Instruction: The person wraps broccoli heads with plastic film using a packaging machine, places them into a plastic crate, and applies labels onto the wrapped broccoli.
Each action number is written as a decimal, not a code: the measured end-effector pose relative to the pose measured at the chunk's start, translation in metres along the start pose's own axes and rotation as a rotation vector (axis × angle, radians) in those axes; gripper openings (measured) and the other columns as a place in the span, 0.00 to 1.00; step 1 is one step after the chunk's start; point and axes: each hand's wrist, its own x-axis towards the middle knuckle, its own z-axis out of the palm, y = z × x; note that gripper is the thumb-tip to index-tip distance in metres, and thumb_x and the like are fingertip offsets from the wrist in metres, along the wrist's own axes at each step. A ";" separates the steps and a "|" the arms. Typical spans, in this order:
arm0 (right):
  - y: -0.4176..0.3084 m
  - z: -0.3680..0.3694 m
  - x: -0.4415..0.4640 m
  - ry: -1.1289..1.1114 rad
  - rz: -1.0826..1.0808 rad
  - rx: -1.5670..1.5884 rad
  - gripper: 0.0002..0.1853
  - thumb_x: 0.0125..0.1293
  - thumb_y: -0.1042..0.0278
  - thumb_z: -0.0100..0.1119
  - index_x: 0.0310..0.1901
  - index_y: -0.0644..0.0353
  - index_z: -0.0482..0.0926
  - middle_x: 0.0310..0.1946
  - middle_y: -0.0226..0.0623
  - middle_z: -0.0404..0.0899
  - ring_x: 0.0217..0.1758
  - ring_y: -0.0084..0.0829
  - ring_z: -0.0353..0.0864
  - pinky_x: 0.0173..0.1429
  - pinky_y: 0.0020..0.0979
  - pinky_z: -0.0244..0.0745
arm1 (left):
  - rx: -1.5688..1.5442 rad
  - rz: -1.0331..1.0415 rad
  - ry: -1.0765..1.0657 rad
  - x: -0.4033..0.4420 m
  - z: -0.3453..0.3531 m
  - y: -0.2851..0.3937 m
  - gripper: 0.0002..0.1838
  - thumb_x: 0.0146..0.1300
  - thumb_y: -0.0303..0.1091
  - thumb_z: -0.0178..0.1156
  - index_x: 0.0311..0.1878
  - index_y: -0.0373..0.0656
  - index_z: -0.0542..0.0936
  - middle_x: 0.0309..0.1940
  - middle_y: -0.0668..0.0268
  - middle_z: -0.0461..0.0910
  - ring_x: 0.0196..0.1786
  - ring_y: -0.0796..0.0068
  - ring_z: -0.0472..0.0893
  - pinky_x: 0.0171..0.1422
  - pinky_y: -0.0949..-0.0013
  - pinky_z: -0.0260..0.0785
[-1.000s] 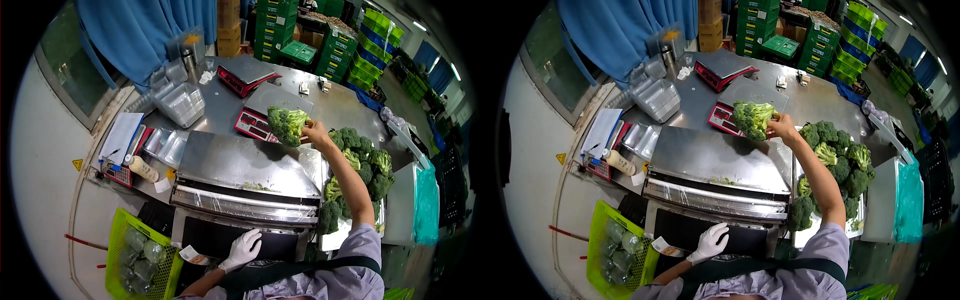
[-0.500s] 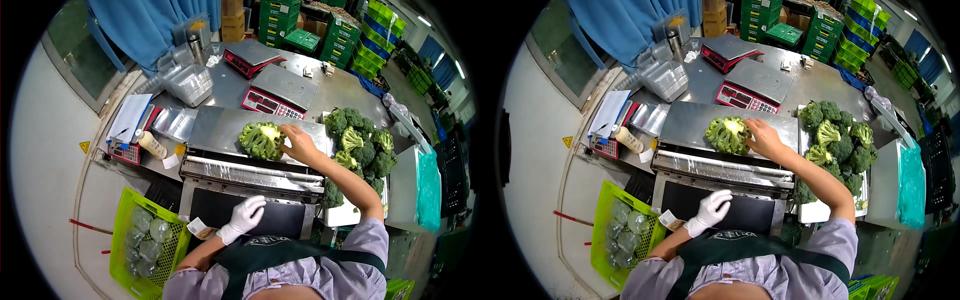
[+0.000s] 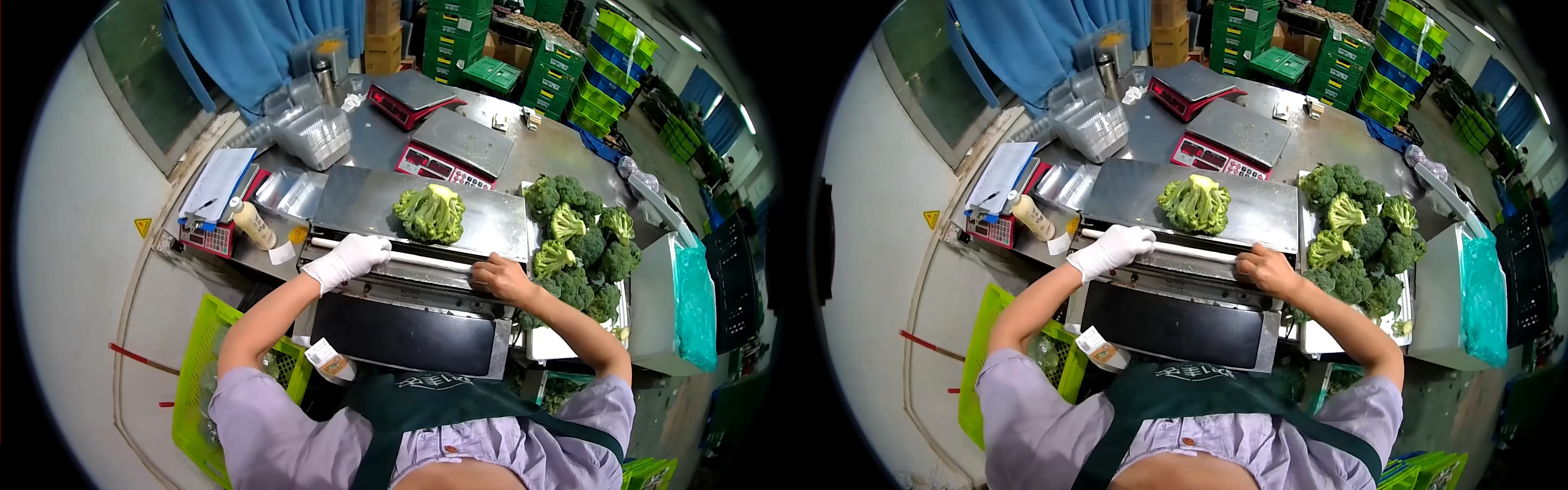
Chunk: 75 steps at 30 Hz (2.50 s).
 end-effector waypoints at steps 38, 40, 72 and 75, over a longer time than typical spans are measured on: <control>-0.099 -0.054 -0.002 -0.426 0.778 1.159 0.29 0.51 0.45 0.69 0.41 0.68 0.80 0.29 0.40 0.82 0.24 0.24 0.79 0.31 0.26 0.76 | -1.012 -0.613 -0.273 -0.028 -0.060 0.123 0.36 0.47 0.54 0.72 0.50 0.33 0.76 0.35 0.56 0.82 0.39 0.70 0.82 0.46 0.69 0.74; -0.118 -0.039 -0.003 -0.576 1.087 1.563 0.30 0.60 0.39 0.57 0.40 0.65 0.78 0.20 0.42 0.80 0.17 0.22 0.78 0.18 0.20 0.73 | -1.645 -0.967 -0.739 -0.044 -0.050 0.138 0.34 0.60 0.62 0.54 0.52 0.37 0.76 0.31 0.58 0.81 0.33 0.78 0.80 0.33 0.76 0.71; -0.168 0.096 -0.048 0.191 0.552 0.212 0.05 0.54 0.65 0.60 0.28 0.56 0.77 0.18 0.38 0.74 0.18 0.41 0.76 0.20 0.39 0.69 | -0.352 -0.869 0.378 -0.080 0.080 0.187 0.06 0.58 0.29 0.56 0.39 0.45 0.76 0.27 0.66 0.76 0.28 0.70 0.80 0.31 0.72 0.72; -0.165 0.102 -0.034 0.304 0.417 0.344 0.07 0.50 0.67 0.61 0.31 0.60 0.79 0.22 0.40 0.75 0.20 0.38 0.76 0.20 0.35 0.69 | -1.461 -0.880 0.759 -0.068 0.092 0.199 0.07 0.66 0.31 0.51 0.41 0.38 0.76 0.34 0.64 0.78 0.35 0.75 0.78 0.43 0.75 0.71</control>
